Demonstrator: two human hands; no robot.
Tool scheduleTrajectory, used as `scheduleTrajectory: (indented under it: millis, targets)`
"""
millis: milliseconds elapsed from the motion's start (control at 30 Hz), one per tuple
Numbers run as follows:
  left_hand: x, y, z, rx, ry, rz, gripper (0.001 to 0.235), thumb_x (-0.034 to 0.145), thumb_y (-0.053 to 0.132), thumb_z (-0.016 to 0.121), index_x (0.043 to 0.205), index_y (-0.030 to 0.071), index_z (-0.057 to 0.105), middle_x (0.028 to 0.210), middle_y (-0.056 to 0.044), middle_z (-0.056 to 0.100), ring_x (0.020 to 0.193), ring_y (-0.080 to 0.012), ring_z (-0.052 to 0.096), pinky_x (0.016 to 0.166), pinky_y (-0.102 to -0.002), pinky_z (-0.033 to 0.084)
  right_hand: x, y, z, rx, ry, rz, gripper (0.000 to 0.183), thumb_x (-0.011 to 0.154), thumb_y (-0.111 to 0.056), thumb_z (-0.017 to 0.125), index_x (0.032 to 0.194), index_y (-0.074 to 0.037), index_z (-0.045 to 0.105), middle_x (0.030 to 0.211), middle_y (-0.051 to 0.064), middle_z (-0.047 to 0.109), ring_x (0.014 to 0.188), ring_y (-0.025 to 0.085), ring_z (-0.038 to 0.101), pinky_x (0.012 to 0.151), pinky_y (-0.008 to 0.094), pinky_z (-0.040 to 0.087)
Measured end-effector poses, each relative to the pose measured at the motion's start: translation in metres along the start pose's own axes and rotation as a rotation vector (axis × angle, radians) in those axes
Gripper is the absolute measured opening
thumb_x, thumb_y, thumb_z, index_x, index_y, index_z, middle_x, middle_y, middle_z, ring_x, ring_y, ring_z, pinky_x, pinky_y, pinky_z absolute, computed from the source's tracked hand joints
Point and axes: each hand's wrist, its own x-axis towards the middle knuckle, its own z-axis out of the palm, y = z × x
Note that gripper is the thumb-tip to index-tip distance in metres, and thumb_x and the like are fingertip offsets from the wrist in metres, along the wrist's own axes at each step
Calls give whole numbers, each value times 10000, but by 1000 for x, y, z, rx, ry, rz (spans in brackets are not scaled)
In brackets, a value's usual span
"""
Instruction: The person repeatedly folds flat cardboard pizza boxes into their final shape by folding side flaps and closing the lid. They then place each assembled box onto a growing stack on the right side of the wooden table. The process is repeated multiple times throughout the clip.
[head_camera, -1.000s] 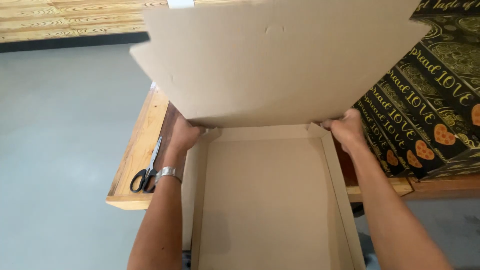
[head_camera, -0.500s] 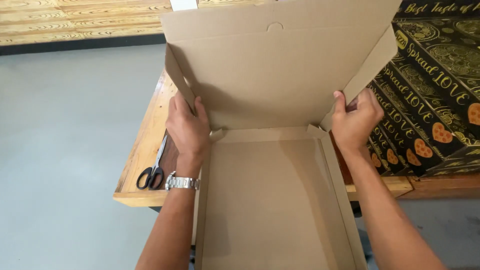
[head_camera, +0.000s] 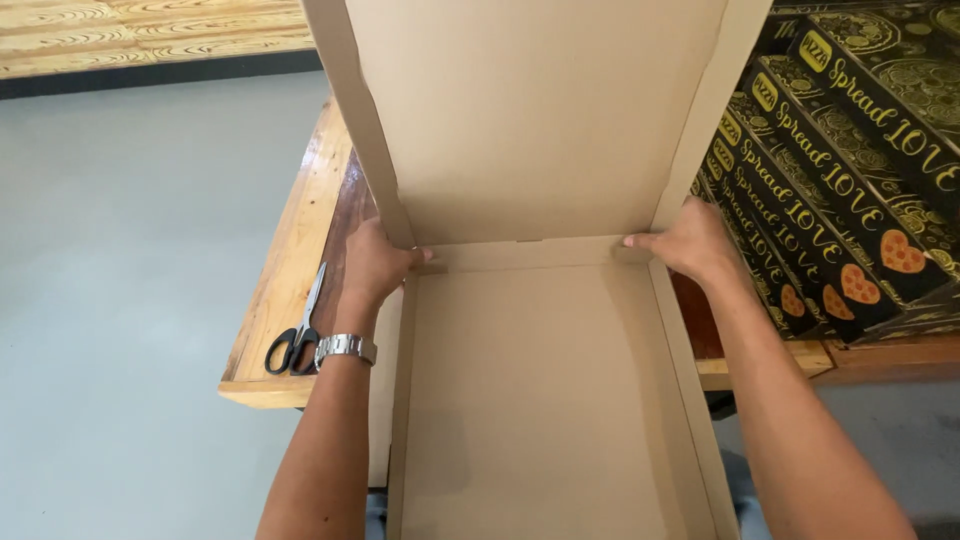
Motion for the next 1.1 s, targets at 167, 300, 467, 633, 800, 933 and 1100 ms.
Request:
scheduleTrajectory:
  millis: [167,300,467,633,800,933,1100]
  targets:
    - [-1,-16,8,33,110,17,413,736,250,900,1100,101,775,968,-161,768,973,-379,737,744,-514,623,14,32,20,16,108,-70,539,821,-184,865,1153,190,664,1059,333,712,1040,458,693,714,522,564]
    - [-41,-3,-8,-7,81,-21,413,788,191,808,1161,21,759,1050,-258,749,1069,-467,691,892,-592,571,-2,51,20,91,103,-126,344,937,-140,735,1079,171,696,799,243,699,692,273,643,509,465,484]
    - [-55,-19,-8,23,20,36,392,789,147,707,1111,-76,730,1038,-330,724,1097,-540,643,798,-616,525,-11,78,17,111,101,-198,229,975,-65,636,1040,146,697,629,205,633,568,211,521,478,418,419]
    - [-91,1,-27,9,-117,134,358,813,74,572,1123,-59,691,1083,-290,736,1154,-520,621,909,-678,470,-32,83,2,132,-44,-114,401,918,-66,631,1265,134,633,664,181,613,588,207,478,502,456,435]
    - [-96,-37,-56,-564,-484,566,739,672,53,755,1394,-6,607,1457,-176,612,1344,-239,452,1144,-422,365,-36,107,-26,660,-402,-182,680,826,94,622,1489,-53,582,1393,232,658,1293,408,542,1023,534,491]
    - [-149,3,-62,-561,-398,-60,540,876,68,360,1274,-39,708,1341,-217,646,1237,-397,537,1035,-512,472,-128,17,-58,561,-195,60,416,1010,-54,397,1291,67,679,1515,405,450,1417,584,389,1144,650,361]
    - [-209,-5,-79,-108,-486,-11,501,882,341,691,1350,162,706,1380,31,748,1142,-115,754,1062,-299,534,-197,29,-60,-87,-339,118,860,769,-545,691,1572,-409,418,1440,58,628,1189,232,700,1059,442,529]
